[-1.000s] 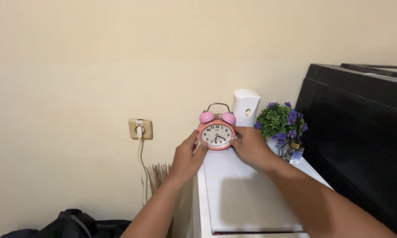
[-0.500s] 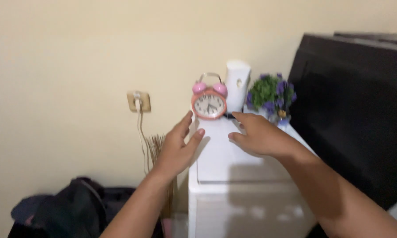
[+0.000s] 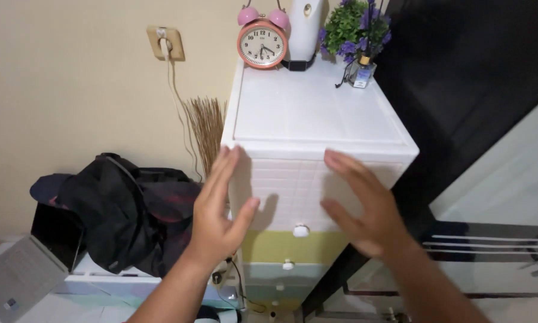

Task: The person picks up several objects including an alarm clock, a small black electronic device, a small round object, a small tin, a handheld fan, and a laptop from a bucket on the floor and places them onto a white plastic cabinet. The person then picks up a blue and black backpack, opens its zippers, and begins to pack small items into it.

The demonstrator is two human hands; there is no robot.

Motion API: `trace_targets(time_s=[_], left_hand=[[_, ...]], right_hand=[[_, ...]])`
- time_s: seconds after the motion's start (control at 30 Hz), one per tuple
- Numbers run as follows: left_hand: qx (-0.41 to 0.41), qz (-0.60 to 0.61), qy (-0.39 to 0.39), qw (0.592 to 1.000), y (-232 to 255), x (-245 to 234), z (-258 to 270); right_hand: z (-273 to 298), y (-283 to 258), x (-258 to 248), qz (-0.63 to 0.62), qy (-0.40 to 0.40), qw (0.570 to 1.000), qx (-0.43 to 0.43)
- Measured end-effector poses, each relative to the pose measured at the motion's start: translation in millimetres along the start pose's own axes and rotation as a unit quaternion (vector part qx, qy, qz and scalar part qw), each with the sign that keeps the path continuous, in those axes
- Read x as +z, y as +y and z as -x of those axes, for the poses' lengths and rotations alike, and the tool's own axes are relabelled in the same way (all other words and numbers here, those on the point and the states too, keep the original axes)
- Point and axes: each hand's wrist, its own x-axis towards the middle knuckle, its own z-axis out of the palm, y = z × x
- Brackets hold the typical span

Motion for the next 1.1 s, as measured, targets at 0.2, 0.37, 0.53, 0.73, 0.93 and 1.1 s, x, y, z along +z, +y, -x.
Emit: trace_targets(time_s=[0.2,0.37,0.53,0.73,0.93,1.1], left_hand=[[-0.068,0.051,-0.099,0.991,18.3,-6.5,80.4],[-0.138,0.074,-0.168,0.973,14.1,-29.6,134.6],[-0.143,0.083,-0.215,0.962,9.8,-58.5,165.9],[-0.151,0.137,-0.286,0.936,20.2,-61.5,180.7],[-0.1,0.207,-0.383,0.895,52.3,-8.0,196.7],[-0.051,0.284,-0.438,0.851,108.8,64.7,214.6]], right_hand=[[76.7,-30.0,19.9,-0.052,-0.017,0.989,0.135],[138.5,-57.0,49.2,-0.051,0.021,0.978,0.202],[177.3,-103.4,70.3,-0.045,0.058,0.938,0.338],[222.9,-145.4,80.0,0.01,0.117,0.936,0.332],[299.4,-192.3,55.9,0.043,0.191,0.9,0.389],[355.5,-242.4,12.1,0.104,0.272,0.833,0.47]])
